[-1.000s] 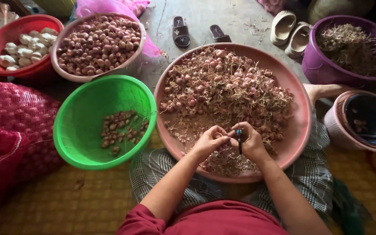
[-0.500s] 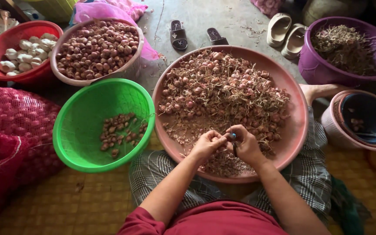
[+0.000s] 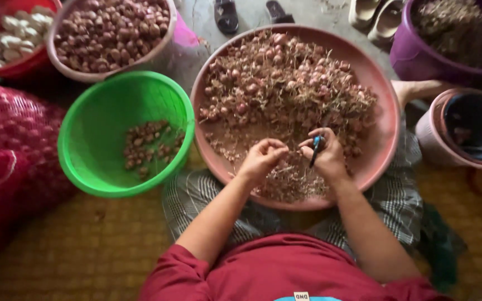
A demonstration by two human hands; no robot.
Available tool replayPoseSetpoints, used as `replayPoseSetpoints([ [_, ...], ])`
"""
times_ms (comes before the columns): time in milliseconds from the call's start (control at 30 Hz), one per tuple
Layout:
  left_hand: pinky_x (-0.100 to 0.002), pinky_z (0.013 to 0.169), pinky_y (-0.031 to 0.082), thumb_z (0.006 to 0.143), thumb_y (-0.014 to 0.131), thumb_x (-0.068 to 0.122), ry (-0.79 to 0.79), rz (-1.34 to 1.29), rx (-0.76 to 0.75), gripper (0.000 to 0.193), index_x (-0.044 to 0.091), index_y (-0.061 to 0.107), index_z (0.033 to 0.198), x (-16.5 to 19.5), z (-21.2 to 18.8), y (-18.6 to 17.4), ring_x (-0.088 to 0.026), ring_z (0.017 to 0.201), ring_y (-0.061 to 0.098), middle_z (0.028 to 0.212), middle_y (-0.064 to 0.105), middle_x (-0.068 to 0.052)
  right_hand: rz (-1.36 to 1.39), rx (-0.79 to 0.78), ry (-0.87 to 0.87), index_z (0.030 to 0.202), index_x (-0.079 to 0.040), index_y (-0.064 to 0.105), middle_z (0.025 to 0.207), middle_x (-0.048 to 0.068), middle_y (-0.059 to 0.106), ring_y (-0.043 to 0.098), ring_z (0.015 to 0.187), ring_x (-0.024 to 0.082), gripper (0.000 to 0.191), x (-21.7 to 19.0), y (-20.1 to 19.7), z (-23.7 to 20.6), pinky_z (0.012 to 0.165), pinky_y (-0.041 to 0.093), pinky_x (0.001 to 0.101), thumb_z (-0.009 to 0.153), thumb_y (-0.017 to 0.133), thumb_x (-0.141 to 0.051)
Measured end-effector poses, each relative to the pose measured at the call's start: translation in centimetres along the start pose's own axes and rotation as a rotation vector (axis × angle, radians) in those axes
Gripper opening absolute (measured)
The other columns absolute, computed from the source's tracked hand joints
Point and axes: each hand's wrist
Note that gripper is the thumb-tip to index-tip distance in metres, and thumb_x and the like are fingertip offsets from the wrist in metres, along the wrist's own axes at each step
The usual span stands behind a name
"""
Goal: The person sits on the floor with a large pink tray of untrimmed shallots on their lap. They pick up each shallot, use scissors to cut off the dried roots and stems, and drop the trimmed shallot into a green basket beside them, repeating this one at a time.
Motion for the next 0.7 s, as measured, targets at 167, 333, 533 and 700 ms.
replayPoseSetpoints([
  [167,-0.029,0.089,0.059,0.088,0.076,0.0,0.109,-0.125,0.079,0.029,0.001,0.061,0.112,1.2,0.3,-0.3,-0.015,0.095,0.071,0.101,0.072,-0.008,-0.487,-0.174,0.206,0.116,-0.006,0.058,0.092,0.008,0.075,0.07,0.079,0.017,0.053,-2.7,-0.2,-0.4,0.07,0.058,0.0337,0.074,0.084,-0.025],
  [333,-0.032,0.09,0.059,0.085,0.078,-0.004,0.125,-0.153,0.083,0.029,0.001,0.06,0.108,0.7,0.3,-0.4,-0.016,0.094,0.07,0.099,0.072,-0.008,-0.818,-0.307,0.258,0.108,-0.007,0.064,0.083,0.014,0.071,0.069,0.076,0.025,0.063,-5.6,1.2,-1.3,0.072,0.055,0.0396,0.066,0.09,-0.047],
  [533,-0.03,0.082,0.058,0.085,0.077,-0.005,0.088,-0.115,0.059,0.025,-0.001,0.061,0.104,0.2,0.2,-0.9,-0.015,0.088,0.07,0.092,0.072,-0.007,-0.766,-0.32,0.239,0.095,-0.004,0.067,0.075,0.009,0.068,0.065,0.071,0.02,0.057,-4.5,1.5,-1.3,0.067,0.053,0.038,0.067,0.091,-0.047],
  [700,-0.029,0.082,0.06,0.085,0.078,-0.006,0.081,-0.114,0.078,0.026,-0.002,0.062,0.106,-0.2,0.1,-1.3,-0.013,0.083,0.068,0.086,0.065,-0.002,-0.345,-0.376,0.378,0.091,-0.001,0.066,0.071,0.003,0.063,0.057,0.064,0.014,0.047,-2.6,0.9,-1.4,0.056,0.047,0.0341,0.071,0.091,-0.036],
])
Point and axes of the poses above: each hand's wrist, its own z-axis towards the middle knuckle, its own y-axis out of the palm, x = y × z
